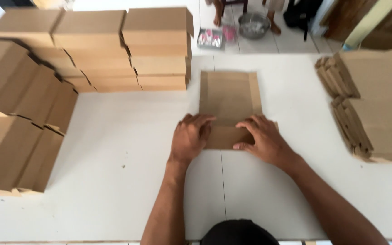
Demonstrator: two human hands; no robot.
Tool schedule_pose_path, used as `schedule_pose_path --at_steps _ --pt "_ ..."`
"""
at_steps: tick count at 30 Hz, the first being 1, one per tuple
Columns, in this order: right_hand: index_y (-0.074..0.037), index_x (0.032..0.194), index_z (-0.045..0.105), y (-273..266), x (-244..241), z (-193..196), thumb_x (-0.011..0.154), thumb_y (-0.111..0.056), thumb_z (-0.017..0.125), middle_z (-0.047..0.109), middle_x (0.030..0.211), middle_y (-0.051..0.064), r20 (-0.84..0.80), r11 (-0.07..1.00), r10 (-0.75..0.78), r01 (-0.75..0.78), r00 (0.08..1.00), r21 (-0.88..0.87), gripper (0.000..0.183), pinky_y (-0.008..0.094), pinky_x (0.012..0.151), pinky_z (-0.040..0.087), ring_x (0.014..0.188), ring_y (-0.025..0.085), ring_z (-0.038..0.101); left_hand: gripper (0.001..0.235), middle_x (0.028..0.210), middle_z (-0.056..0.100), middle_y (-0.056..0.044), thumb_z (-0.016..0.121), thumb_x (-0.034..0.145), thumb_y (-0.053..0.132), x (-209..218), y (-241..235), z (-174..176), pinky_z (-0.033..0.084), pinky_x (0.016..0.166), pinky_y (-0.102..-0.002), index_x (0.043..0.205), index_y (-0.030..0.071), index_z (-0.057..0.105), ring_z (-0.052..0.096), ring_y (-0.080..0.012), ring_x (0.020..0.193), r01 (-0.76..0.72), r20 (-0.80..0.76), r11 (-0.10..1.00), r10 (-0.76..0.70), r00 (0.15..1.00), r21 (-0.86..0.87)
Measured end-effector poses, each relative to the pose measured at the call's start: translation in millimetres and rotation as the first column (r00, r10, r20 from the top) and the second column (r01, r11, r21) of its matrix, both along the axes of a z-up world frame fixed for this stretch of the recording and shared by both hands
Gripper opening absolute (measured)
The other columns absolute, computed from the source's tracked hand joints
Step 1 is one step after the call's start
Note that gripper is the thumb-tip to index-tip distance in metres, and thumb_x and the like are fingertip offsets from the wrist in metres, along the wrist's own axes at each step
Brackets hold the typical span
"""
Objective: The person folds flat cardboard sheets into small rectangular boxes by hand. They fold the side flaps, tuck the tabs, and stack the finished boxes on the left side of the table.
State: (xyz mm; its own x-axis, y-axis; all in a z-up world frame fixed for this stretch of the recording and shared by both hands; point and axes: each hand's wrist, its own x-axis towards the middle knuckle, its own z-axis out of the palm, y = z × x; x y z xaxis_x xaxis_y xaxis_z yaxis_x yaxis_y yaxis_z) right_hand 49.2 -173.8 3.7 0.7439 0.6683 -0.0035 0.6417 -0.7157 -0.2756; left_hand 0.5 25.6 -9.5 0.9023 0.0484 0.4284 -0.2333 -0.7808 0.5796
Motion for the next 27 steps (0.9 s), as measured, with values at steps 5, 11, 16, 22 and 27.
schedule_pose_path --at_steps 5,11,16,22,27 --pt "-0.018 0.100 0.039 -4 1 -14 0.067 -0.041 0.066 0.052 0.088 0.001 0.168 0.999 0.024 -0.030 0.986 0.034 0.048 0.048 0.084 0.038 0.090 0.024 0.054 0.014 0.064 0.060 -0.001 0.052 0.081 0.013 -7 0 17 0.050 0.065 -0.037 0.089 0.016 0.063 0.060 -0.0197 0.063 -0.047 0.020 0.998 0.048 0.999 -0.028" --pt "-0.021 0.080 0.045 -8 7 -35 0.069 -0.021 0.066 0.049 0.067 -0.008 0.582 0.991 0.053 -0.113 0.812 0.067 0.024 0.030 0.069 0.045 0.065 0.010 0.056 0.029 0.063 0.062 -0.008 0.038 0.088 0.025 -14 7 29 0.047 0.050 -0.033 0.087 0.010 0.063 0.054 -0.0188 0.046 -0.021 0.016 0.901 0.031 0.999 -0.433" --pt "-0.019 0.112 0.044 13 -18 20 0.075 -0.025 0.060 0.046 0.114 0.004 0.037 0.986 0.083 -0.077 0.996 -0.150 0.041 0.045 0.083 0.042 0.108 0.027 0.045 0.034 0.070 0.062 -0.008 0.035 0.087 0.031 -10 10 24 0.044 0.053 -0.031 0.094 0.012 0.063 0.051 -0.0161 0.049 0.025 -0.093 0.761 -0.112 0.989 -0.648" --pt "-0.013 0.107 0.055 10 -20 23 0.070 -0.052 0.059 0.049 0.109 0.010 -0.051 0.985 0.123 -0.128 0.991 -0.116 0.054 0.048 0.085 0.039 0.102 0.031 0.047 0.016 0.071 0.061 -0.011 0.051 0.080 0.008 -5 6 13 0.049 0.065 -0.036 0.091 0.008 0.062 0.060 -0.0260 0.066 -0.037 -0.081 0.966 0.016 0.997 -0.255" --pt "-0.011 0.094 0.063 7 -20 25 0.080 -0.022 0.056 0.062 0.089 0.009 0.029 0.926 0.130 -0.132 0.991 0.355 0.020 0.043 0.076 0.045 0.088 0.030 0.058 0.022 0.088 0.060 -0.011 0.054 0.078 0.007 -5 6 5 0.047 0.077 -0.038 0.099 0.011 0.060 0.058 -0.0275 0.086 -0.035 -0.142 0.990 0.015 0.990 -0.139"
